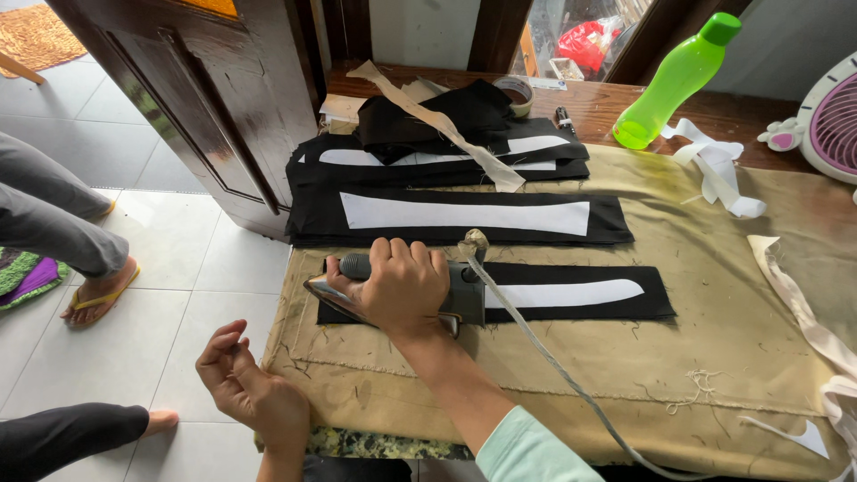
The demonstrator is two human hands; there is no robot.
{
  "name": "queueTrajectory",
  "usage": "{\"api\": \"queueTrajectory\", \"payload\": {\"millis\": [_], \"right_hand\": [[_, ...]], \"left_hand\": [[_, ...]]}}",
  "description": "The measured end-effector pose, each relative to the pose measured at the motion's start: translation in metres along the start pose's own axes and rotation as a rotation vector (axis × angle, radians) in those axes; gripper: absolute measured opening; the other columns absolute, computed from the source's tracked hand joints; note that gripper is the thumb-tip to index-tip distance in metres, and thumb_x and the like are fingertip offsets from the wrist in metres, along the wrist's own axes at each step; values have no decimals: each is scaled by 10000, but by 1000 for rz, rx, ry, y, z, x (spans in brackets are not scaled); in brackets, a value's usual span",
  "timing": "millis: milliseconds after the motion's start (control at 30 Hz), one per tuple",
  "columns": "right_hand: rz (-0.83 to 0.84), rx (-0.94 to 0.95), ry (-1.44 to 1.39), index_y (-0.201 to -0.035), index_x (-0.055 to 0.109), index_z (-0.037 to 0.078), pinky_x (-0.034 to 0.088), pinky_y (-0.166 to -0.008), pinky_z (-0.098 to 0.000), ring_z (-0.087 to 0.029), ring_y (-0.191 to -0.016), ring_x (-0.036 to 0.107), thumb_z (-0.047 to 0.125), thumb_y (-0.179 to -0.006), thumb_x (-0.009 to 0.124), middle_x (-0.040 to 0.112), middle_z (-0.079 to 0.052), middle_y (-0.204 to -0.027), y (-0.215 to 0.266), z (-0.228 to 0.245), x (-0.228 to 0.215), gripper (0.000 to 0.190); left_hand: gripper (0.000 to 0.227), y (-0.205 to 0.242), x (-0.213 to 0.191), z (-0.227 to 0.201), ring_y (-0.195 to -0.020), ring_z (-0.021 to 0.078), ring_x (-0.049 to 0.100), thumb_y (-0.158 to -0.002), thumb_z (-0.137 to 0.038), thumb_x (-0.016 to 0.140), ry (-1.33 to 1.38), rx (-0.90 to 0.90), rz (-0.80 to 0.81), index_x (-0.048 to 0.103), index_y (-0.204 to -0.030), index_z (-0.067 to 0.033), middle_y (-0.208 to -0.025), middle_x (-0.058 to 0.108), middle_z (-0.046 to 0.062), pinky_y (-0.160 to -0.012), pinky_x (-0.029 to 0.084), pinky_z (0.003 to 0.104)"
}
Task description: The person irons black fabric strips with white interfacings on a work table. They repeatedly pick up the iron, press the fabric, and then set the iron down. The person also folds the fabric strips and places additional white interfacings onto them.
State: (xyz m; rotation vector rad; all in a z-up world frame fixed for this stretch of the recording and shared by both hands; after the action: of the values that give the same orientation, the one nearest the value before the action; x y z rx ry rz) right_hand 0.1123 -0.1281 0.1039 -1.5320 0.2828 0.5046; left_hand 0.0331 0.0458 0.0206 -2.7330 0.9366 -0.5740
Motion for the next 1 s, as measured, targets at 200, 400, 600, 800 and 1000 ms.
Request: {"api": "queueTrajectory", "payload": {"millis": [200,400,600,800,1000], "right_hand": [[-25,5,-23,-555,436,150,300,-526,-372,-205,-492,408,638,-801,660,397,0,-510,1,-1,2,590],[-18,4,-24,-560,441,148,287,-529,-379,-219,-503,416,632,-782,678,417,-13,-523,-2,-2,7,583],[-19,3,-30,-548,477,138,285,-519,-388,-229,-494,430,630,-779,681,450,-24,-519,-2,-2,10,581],[15,16,-53,-546,497,134,305,-515,-393,-236,-498,452,622,-773,678,474,-31,-516,-1,-4,8,568],[28,20,-51,-535,471,139,294,-522,-385,-220,-480,420,660,-798,647,437,-18,-493,6,-7,4,609]], "left_hand": [[154,1,-1,3,-1217,225,581,-1039,25,401,-2,-3,-1,508,-1119,-53,-1199,575,127,-1049,428,297],[109,1,2,2,-1212,234,573,-1065,10,435,-22,9,12,503,-1128,-46,-1201,583,144,-1080,435,323],[130,1,0,2,-1233,234,578,-1078,12,402,-55,1,26,501,-1145,-40,-1217,579,132,-1086,445,323],[114,3,-1,7,-1209,237,597,-1078,25,437,-41,31,-31,523,-1131,-28,-1192,612,155,-1070,464,306],[111,3,-1,6,-1209,227,606,-1081,8,446,-46,10,-50,533,-1128,-41,-1192,617,133,-1083,476,308]]}}
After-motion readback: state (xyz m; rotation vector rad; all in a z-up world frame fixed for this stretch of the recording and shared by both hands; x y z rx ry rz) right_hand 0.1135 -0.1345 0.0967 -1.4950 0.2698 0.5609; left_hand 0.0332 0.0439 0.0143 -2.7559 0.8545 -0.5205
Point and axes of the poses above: each hand's wrist, its own y-axis away from the middle knuckle, its own x-axis out of the palm, z = x × y, the point moved 6 cm from there along -y, towards the middle knuckle
